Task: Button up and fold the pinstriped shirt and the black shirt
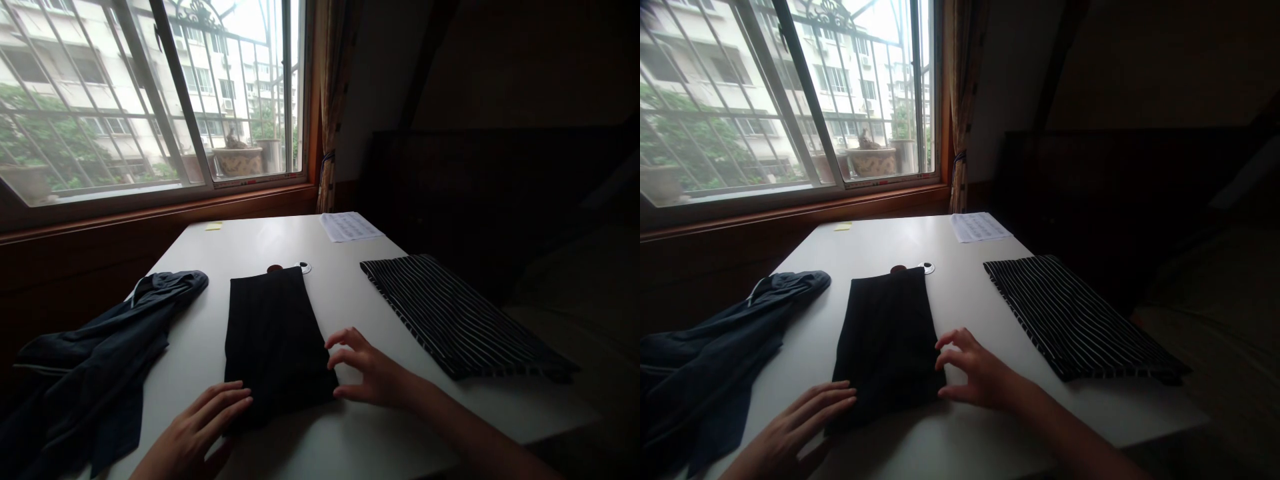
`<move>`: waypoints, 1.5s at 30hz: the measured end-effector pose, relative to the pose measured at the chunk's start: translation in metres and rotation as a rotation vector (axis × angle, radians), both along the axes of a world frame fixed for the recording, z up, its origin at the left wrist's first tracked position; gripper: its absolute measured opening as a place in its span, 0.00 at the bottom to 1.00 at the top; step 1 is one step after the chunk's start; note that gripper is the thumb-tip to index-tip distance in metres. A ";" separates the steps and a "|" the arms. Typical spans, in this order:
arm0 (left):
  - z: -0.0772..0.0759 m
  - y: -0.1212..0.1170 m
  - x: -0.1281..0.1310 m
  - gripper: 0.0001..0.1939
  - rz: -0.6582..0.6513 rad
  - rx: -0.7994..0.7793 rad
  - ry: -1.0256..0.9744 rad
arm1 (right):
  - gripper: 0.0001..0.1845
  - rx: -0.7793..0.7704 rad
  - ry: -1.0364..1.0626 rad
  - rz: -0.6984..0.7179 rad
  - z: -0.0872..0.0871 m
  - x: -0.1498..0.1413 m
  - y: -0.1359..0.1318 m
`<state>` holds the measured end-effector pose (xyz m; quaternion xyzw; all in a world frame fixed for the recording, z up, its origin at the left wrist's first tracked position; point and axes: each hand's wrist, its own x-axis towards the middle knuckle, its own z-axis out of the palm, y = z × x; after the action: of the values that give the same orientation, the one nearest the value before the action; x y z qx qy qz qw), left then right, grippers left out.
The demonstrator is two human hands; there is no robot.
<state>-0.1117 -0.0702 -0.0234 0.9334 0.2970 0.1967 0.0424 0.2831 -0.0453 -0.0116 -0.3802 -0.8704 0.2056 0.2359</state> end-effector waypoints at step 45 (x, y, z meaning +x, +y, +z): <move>-0.025 -0.019 0.017 0.24 0.423 -0.449 -0.544 | 0.12 0.257 -0.065 0.035 -0.003 -0.004 -0.012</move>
<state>-0.0948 -0.0887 -0.0489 0.7333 0.4959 0.3709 0.2805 0.2789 -0.0577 -0.0149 -0.3382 -0.9031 0.0840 0.2508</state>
